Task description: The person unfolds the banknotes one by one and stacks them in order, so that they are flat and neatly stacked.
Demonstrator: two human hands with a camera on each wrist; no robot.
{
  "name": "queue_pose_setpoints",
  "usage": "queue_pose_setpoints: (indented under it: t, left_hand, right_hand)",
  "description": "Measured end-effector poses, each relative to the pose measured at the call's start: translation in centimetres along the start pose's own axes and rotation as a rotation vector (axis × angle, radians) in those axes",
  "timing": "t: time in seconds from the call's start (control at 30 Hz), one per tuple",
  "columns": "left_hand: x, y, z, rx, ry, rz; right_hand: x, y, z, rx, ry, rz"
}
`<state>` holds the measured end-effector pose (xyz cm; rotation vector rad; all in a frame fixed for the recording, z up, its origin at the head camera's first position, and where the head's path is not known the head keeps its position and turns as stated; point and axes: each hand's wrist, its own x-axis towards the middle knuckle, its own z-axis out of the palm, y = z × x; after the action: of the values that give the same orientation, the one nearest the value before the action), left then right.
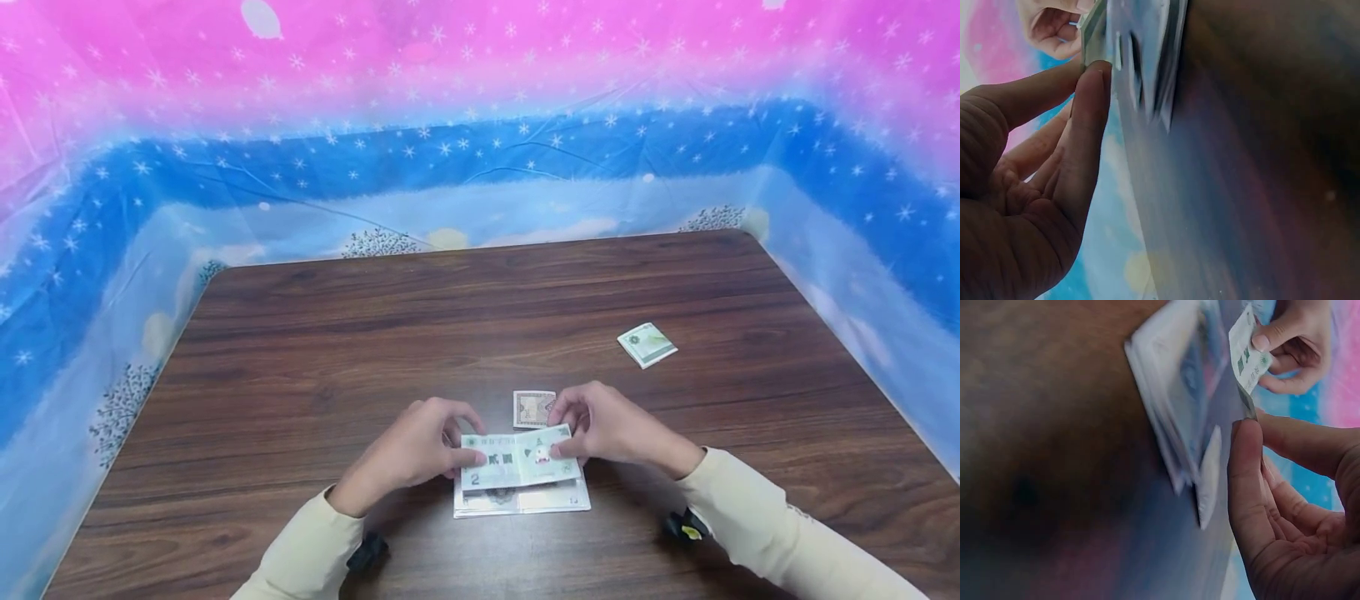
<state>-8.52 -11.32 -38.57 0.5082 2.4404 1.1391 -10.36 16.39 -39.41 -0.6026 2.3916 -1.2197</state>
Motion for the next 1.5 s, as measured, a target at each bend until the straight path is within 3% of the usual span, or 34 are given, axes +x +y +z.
queue_pose_setpoints:
  t: [0.17, 0.3, 0.63, 0.77, 0.87, 1.13, 1.33, 1.5]
  left_hand:
    - [-0.1, -0.2, 0.8, 0.147, -0.019, 0.027]
    - [0.0, -0.4, 1.2, 0.230, 0.006, 0.044]
    - [-0.1, -0.4, 1.4, 0.319, 0.100, 0.029]
    - [0.2, -0.4, 0.8, 0.307, 0.150, 0.035]
    - [0.4, -0.3, 0.2, 0.288, 0.202, 0.021]
    - [0.6, -0.6, -0.9, 0.226, 0.271, 0.011]
    - [0.6, -0.5, -1.1, 0.201, 0.264, 0.006]
    - [0.6, -0.5, -1.1, 0.211, 0.268, -0.001]
  right_hand:
    - [-0.4, 0.3, 1.2, -0.148, 0.018, -0.025]
    - [-0.5, 0.4, 1.7, -0.214, 0.041, -0.028]
    - [-1.0, 1.0, 1.9, -0.366, 0.114, -0.010]
    - [-1.1, 1.7, 0.3, -0.318, 0.154, 0.028]
    - [-1.0, 2.5, -1.9, -0.284, 0.237, 0.068]
    - [-0.3, 6.1, -7.3, -0.351, 0.451, 0.195]
    - [-0.1, 8.4, -9.4, -0.393, 0.524, 0.272]
    - [0.3, 9.2, -10.2, -0.416, 0.515, 0.324]
